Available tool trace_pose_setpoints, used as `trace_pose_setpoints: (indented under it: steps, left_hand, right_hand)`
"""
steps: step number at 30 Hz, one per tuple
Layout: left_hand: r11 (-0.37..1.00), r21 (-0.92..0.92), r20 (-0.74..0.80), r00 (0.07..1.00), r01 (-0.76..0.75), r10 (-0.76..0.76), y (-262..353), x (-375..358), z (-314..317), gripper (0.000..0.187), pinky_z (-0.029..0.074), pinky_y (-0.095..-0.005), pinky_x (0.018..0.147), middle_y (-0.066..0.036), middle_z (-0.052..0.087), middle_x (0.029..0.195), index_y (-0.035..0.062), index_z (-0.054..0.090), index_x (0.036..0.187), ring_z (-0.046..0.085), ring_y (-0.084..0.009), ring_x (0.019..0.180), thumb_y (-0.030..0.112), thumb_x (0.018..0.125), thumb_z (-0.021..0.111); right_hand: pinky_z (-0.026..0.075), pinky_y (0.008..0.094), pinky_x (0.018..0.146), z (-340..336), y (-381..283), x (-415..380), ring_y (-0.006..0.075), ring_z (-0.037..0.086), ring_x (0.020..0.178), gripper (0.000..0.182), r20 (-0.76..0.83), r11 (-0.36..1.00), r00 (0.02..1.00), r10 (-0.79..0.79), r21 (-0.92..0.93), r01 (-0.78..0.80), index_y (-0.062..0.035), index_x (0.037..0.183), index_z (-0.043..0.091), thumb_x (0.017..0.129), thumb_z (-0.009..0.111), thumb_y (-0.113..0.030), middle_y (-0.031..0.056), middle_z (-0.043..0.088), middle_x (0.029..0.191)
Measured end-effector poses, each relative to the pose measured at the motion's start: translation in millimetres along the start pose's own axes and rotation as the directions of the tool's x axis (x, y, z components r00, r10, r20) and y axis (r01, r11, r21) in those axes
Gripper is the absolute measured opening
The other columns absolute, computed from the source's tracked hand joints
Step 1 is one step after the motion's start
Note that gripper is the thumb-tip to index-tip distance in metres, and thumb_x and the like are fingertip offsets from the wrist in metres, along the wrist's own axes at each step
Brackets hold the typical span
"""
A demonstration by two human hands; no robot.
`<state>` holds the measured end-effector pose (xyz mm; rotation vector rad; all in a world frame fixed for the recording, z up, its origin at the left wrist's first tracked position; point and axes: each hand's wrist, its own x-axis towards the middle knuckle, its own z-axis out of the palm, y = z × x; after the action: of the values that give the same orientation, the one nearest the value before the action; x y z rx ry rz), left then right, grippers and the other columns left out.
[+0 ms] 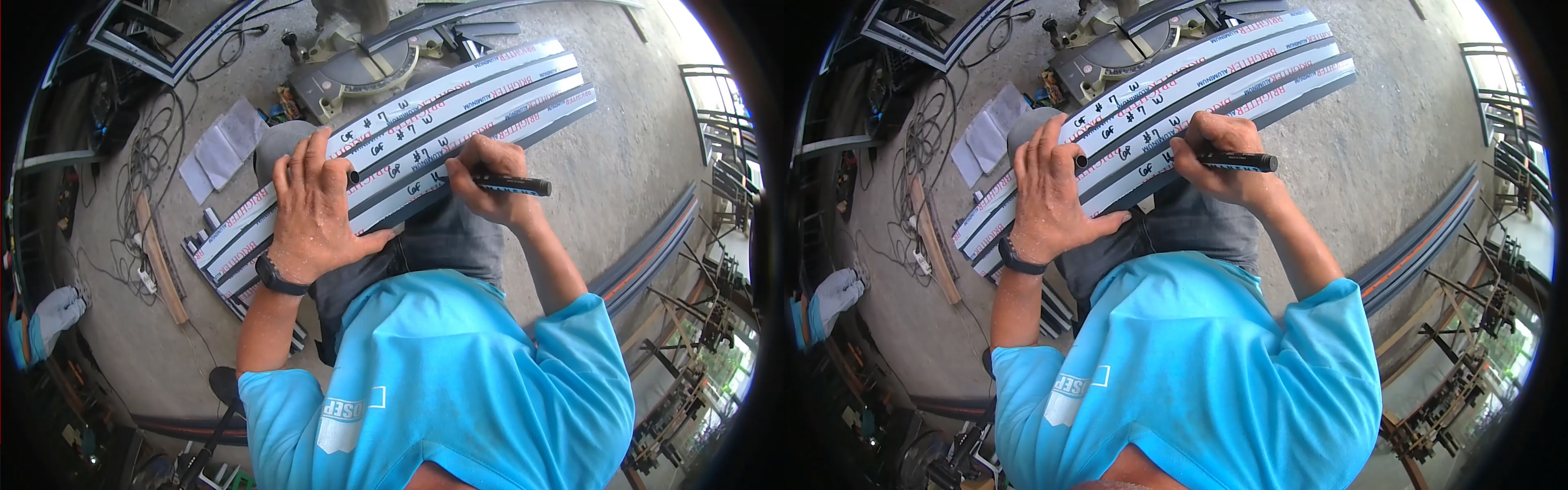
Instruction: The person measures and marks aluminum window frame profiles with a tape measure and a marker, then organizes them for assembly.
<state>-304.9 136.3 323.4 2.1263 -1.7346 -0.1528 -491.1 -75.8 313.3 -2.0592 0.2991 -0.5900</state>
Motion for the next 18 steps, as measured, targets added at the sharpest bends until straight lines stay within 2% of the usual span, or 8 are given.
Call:
trace_pose_setpoints:
  steps: [4,7,10,13,14,18]
  left_hand:
    - [1.000,0.004,0.007,1.000,0.009,-0.009,1.6,-0.6,-0.6,0.094,0.024,-0.0618,0.111,-0.027,0.032,0.148,0.0106,0.034,0.126,0.032,-0.0452,0.141,0.048,0.063,0.093]
    - [1.000,0.009,0.000,1.000,0.007,-0.007,1.1,1.0,-1.0,0.094,0.024,-0.0615,0.111,-0.027,0.032,0.148,0.0109,0.034,0.126,0.032,-0.0450,0.141,0.048,0.063,0.093]
    - [1.000,0.010,0.009,1.000,0.017,-0.017,2.5,-0.2,-0.8,0.095,0.024,-0.0614,0.111,-0.026,0.032,0.148,0.0109,0.034,0.126,0.032,-0.0450,0.141,0.048,0.063,0.093]
    - [1.000,0.017,0.006,1.000,0.013,-0.013,1.4,0.5,-0.1,0.095,0.024,-0.0616,0.111,-0.027,0.032,0.148,0.0108,0.034,0.126,0.032,-0.0449,0.141,0.048,0.062,0.093]
    - [1.000,0.013,0.008,1.000,0.013,-0.013,1.7,0.2,-0.5,0.095,0.024,-0.0619,0.111,-0.026,0.032,0.148,0.0108,0.034,0.126,0.032,-0.0450,0.141,0.048,0.062,0.093]
    - [1.000,0.015,0.015,1.000,0.012,-0.012,1.6,-0.8,0.8,0.096,0.024,-0.0622,0.111,-0.026,0.032,0.147,0.0110,0.033,0.127,0.032,-0.0447,0.141,0.048,0.062,0.093]
  right_hand:
    - [0.042,0.0302,0.050,2.1,-0.1,-1.4,0.0127,0.053,0.052,0.025,-0.032,0.999,0.999,0.000,-0.048,-0.001,-0.0047,0.072,0.053,0.088,0.072,-0.006,0.0054,0.053,0.060]
    - [0.045,0.0323,0.050,-0.1,1.4,-3.1,0.0185,0.058,0.051,0.029,0.017,1.000,1.000,0.018,-0.017,-0.017,-0.0050,0.071,0.049,0.087,0.073,-0.008,0.0072,0.055,0.058]
    - [0.045,0.0320,0.050,-2.3,-1.6,-0.4,0.0169,0.057,0.051,0.030,-0.024,0.998,0.999,-0.043,-0.036,0.042,-0.0049,0.071,0.049,0.088,0.073,-0.008,0.0070,0.056,0.057]
    - [0.045,0.0307,0.049,-11.6,5.0,-3.7,0.0142,0.057,0.051,0.029,-0.083,1.000,0.997,0.009,0.014,-0.008,-0.0050,0.071,0.049,0.089,0.072,-0.008,0.0064,0.057,0.058]
    - [0.043,0.0289,0.048,-15.4,5.5,-1.8,0.0118,0.056,0.051,0.029,-0.087,0.999,0.996,-0.023,-0.033,0.020,-0.0053,0.072,0.050,0.090,0.072,-0.008,0.0050,0.057,0.058]
    - [0.043,0.0295,0.048,-12.8,6.8,-3.5,0.0133,0.055,0.051,0.030,-0.036,1.000,0.999,-0.006,-0.001,0.006,-0.0052,0.073,0.052,0.089,0.076,-0.011,0.0037,0.056,0.057]
